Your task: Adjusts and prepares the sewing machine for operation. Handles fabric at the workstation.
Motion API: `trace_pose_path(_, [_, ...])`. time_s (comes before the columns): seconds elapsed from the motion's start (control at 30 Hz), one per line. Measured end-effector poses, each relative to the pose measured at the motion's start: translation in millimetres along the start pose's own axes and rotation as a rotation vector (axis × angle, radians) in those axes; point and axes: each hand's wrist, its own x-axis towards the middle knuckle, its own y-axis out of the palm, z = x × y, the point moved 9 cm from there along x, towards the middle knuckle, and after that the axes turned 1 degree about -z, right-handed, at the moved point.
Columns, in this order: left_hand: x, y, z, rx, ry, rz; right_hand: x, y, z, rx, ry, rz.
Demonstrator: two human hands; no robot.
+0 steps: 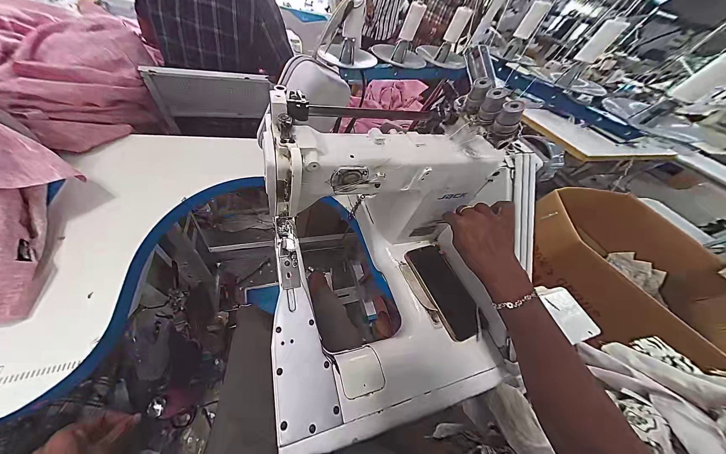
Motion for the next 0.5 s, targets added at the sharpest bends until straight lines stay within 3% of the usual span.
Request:
trace_pose_path(0.07, [13.2, 1.1, -1.4, 0.017, 0.118, -0.074, -0.4, 5.2, 6.7, 0.037, -0.057, -0.053])
trace_pose_path(0.17, [24.9, 3.7, -14.9, -0.017, 0.225, -0.174, -3.9, -11.9, -1.2, 0.156, -0.05, -0.279])
trace_pose_path(0.27, [19.8, -6.7, -42.9, -0.186, 0.31, -0.366, -7.6, -2.7, -3.3, 0.231, 0.02, -0.295])
trace_pose_path(0.4, [36.2, -16.7, -102.0, -0.423, 0.421, -0.48, -19.9, 12.1, 10.1, 0.202, -0.046, -0.333])
trace_pose_path(0.5, [54.5, -21.6, -174.1, -0.595, 0.548, -0.458, -22.3, -8.4, 36.5, 0.325, -0.018, -0.378])
